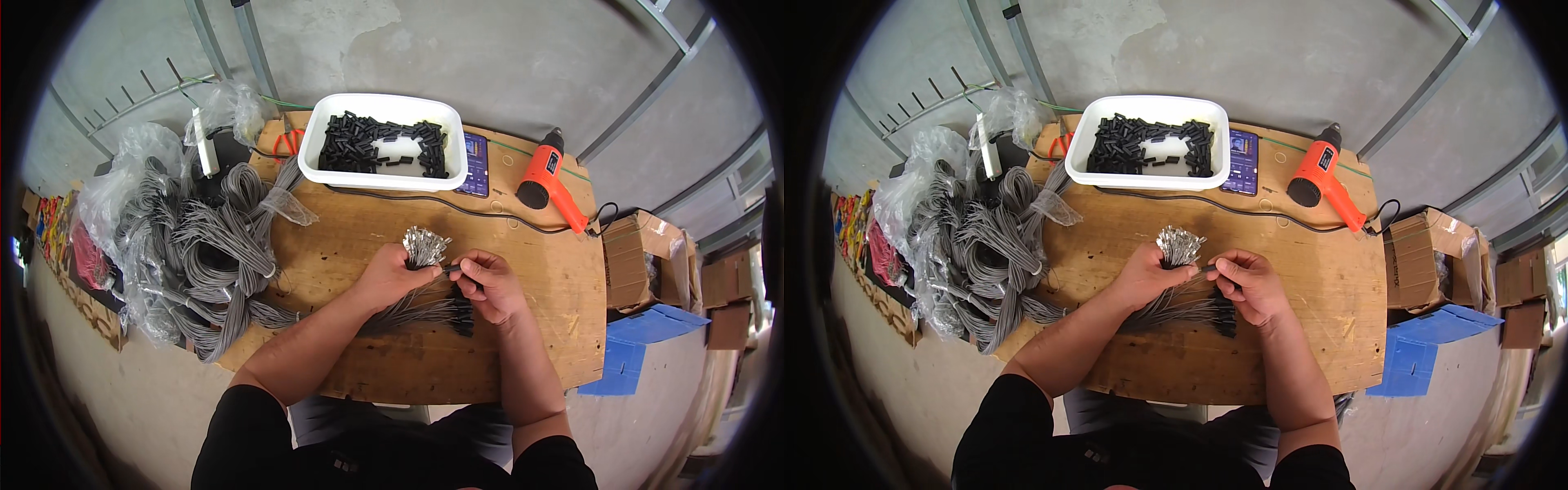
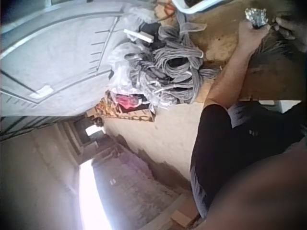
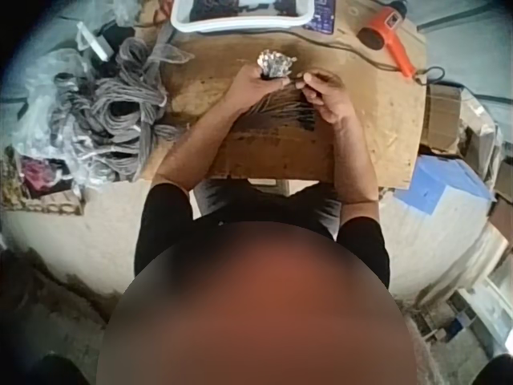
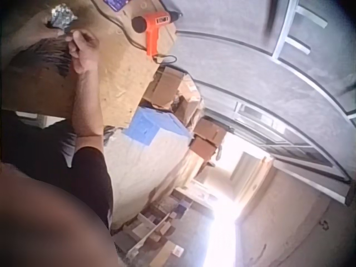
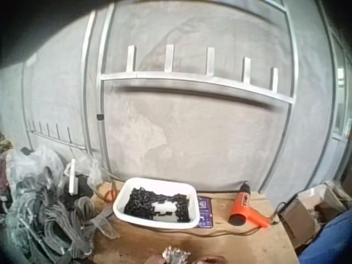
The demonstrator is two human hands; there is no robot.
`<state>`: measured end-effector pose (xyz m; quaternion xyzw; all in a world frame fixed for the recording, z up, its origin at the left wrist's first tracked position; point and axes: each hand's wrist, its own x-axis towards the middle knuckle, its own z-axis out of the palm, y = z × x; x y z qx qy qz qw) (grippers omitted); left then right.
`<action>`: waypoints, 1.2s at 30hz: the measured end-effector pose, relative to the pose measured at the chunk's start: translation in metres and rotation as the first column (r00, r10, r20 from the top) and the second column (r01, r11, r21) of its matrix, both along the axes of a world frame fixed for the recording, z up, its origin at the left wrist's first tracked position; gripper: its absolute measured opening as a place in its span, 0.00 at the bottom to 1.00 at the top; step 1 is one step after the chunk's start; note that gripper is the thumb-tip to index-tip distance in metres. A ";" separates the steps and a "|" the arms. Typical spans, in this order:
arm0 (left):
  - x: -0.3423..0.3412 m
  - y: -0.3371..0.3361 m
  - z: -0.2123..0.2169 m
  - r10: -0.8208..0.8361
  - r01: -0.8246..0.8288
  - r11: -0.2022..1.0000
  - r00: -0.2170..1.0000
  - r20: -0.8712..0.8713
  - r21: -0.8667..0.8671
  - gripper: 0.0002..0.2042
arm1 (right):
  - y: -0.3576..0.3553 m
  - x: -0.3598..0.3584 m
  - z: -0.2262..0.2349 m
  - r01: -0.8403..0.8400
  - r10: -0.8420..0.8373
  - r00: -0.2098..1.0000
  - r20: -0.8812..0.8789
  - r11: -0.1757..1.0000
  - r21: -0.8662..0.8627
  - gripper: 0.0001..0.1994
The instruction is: Attaching small black plastic sleeves to the ends of silver wires in a wire bundle.
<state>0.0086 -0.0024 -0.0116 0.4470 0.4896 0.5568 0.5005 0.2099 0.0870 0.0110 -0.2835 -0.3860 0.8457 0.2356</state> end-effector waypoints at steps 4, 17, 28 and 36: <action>0.000 0.000 0.001 -0.004 0.004 1.000 1.000 -0.018 -0.002 0.07 | 0.001 0.000 0.004 0.018 -0.018 1.000 -0.012 1.000 -0.026 0.07; -0.003 -0.001 0.000 -0.023 0.024 0.999 0.999 0.048 -0.023 0.08 | -0.004 -0.003 0.008 0.251 -0.270 0.962 0.042 0.934 0.255 0.07; -0.007 -0.003 -0.004 -0.064 0.063 0.998 0.986 -0.155 -0.014 0.07 | -0.019 -0.015 0.008 0.117 -0.174 0.982 0.074 0.866 0.486 0.09; -0.001 -0.003 0.005 -0.156 0.156 0.987 0.988 0.001 -0.023 0.05 | -0.007 -0.002 0.005 0.241 -0.241 0.970 -0.033 0.938 0.250 0.06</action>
